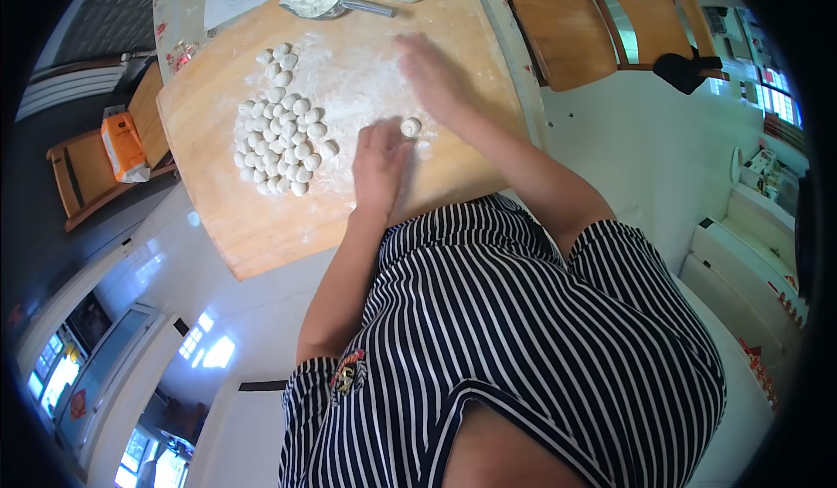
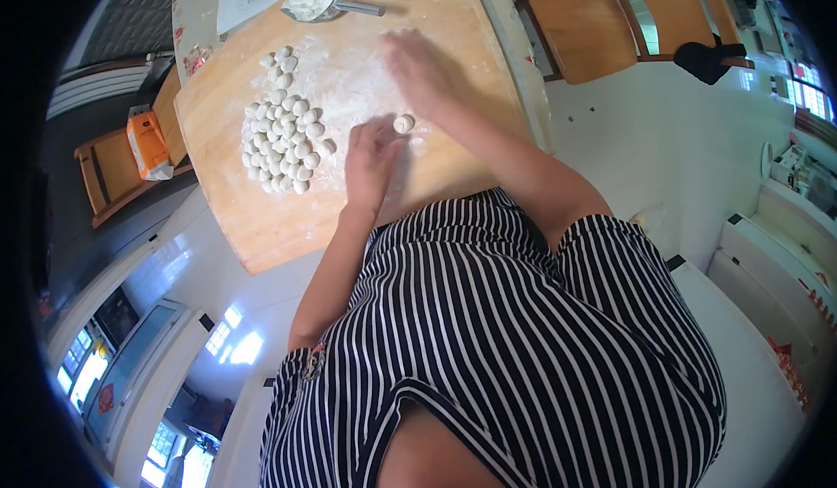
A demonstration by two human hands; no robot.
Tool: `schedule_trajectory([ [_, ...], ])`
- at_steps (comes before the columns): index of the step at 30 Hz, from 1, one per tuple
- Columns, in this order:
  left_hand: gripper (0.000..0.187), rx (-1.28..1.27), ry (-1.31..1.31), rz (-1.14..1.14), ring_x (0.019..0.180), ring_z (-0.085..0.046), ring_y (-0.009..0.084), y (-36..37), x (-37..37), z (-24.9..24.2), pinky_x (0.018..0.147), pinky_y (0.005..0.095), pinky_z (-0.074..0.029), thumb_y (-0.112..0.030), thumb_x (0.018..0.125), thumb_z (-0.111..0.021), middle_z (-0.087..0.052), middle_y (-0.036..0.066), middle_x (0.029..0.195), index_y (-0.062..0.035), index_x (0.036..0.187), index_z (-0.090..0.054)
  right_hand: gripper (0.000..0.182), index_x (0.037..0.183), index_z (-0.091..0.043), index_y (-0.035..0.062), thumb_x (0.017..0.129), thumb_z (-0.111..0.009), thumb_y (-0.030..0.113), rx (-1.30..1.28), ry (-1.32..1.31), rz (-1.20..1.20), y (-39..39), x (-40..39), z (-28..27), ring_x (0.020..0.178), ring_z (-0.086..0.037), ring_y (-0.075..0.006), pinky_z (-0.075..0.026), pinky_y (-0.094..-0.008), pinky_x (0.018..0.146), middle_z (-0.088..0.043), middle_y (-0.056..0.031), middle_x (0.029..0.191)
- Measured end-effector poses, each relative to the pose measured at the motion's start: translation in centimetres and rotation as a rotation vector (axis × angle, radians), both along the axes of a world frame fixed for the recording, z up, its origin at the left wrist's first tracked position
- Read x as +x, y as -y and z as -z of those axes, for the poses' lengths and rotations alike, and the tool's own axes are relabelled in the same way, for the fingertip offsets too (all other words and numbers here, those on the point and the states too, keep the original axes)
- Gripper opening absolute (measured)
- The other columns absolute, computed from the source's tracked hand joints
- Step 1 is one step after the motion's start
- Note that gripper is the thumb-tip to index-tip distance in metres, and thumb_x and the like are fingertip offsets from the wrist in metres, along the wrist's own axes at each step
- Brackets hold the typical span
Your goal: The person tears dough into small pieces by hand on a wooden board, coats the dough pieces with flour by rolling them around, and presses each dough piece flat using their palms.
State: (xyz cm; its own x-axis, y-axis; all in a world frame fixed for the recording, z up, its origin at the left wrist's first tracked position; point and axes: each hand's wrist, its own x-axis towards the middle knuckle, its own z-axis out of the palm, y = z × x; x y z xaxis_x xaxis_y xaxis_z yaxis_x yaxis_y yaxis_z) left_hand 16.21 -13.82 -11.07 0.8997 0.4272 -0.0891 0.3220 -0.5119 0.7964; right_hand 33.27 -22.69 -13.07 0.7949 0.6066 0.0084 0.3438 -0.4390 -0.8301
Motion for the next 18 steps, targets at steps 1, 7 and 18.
schedule_trajectory([
  [1, 0.033, -0.009, -0.008, -0.068, 0.087, -0.066, 0.027, -0.9, -1.5, 0.2, 0.081, 0.0376, -0.056, -0.008, 0.09, -0.075, -0.065, 0.013, 0.111, -0.0074, 0.122, -0.07, 0.053, 0.157, -0.047, 0.018, 0.111, -0.04, 0.044, -0.128, 0.179, -0.117, -0.8, -1.6, -0.2, 0.157, -0.025, -0.0394, -0.02, -0.0512, 0.129, -0.038, -0.0193, 0.165],
  [7, 0.027, 0.078, -0.153, -0.357, 0.08, -0.061, 0.021, -5.2, -7.6, -0.9, 0.075, 0.0348, -0.054, -0.008, 0.092, -0.073, -0.063, 0.011, 0.107, -0.0039, 0.118, -0.069, 0.065, 0.161, -0.043, 0.0265, 0.105, -0.045, 0.059, -0.441, 0.609, -0.455, -1.8, -5.8, 1.3, 0.157, -0.025, -0.0326, -0.016, -0.0587, 0.128, -0.035, -0.0079, 0.169],
  [18, 0.041, 0.286, -0.145, -0.227, 0.087, -0.067, 0.0271, -6.2, -5.2, 0.1, 0.079, 0.0386, -0.057, -0.007, 0.092, -0.07, -0.063, 0.013, 0.129, -0.0145, 0.132, -0.066, 0.064, 0.159, -0.046, 0.0278, 0.101, -0.055, 0.054, -0.403, 0.581, -0.464, -2.0, -5.6, 1.4, 0.157, -0.024, -0.0352, -0.017, -0.0621, 0.126, -0.035, -0.0084, 0.168],
])
